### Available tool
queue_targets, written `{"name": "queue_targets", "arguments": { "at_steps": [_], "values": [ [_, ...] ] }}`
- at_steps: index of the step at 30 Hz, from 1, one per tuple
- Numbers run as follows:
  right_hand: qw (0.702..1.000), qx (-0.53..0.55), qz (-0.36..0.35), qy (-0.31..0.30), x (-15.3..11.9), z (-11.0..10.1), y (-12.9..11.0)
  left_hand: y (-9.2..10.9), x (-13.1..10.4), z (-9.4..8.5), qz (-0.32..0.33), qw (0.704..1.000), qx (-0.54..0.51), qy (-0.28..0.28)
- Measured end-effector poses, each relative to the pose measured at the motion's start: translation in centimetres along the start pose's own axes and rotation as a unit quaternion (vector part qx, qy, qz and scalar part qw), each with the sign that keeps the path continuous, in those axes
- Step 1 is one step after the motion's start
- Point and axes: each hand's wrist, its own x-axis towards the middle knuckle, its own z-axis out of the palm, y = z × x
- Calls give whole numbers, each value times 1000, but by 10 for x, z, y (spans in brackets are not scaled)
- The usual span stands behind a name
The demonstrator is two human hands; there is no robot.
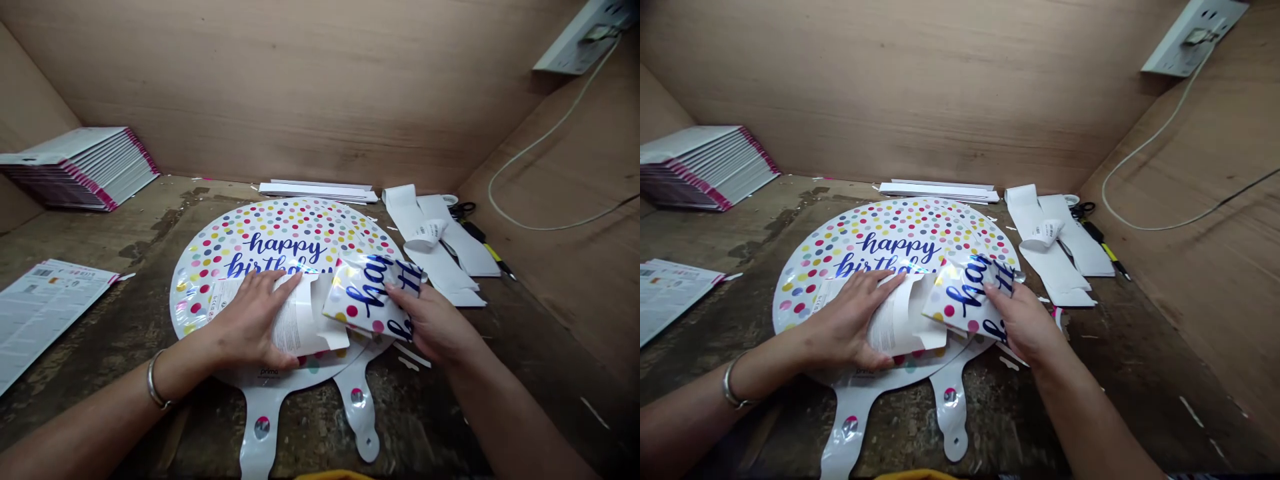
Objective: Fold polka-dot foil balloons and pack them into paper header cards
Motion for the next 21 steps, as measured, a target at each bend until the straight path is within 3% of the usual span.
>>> {"name": "queue_targets", "arguments": {
  "at_steps": [3, 6, 12, 15, 18, 21],
  "values": [
    [991, -105, 39, -78, 1, -17, -1, -2, -1, 0, -7, 1000, 5, -25],
    [981, -119, 89, -124, 0, -15, 6, -4, -2, 3, -6, 999, 7, -32],
    [970, -193, 40, -144, -3, 16, 18, 2, 1, 7, 15, 1000, -4, -27],
    [975, -182, -3, -125, -5, 17, 15, 1, 0, 7, 5, 1000, 0, -25],
    [971, -212, 25, -104, -4, 10, 12, -3, -3, 7, -13, 999, 5, -34],
    [943, -299, 53, -136, -4, 19, 16, -1, 0, 7, 2, 999, 2, -36]
  ]
}}
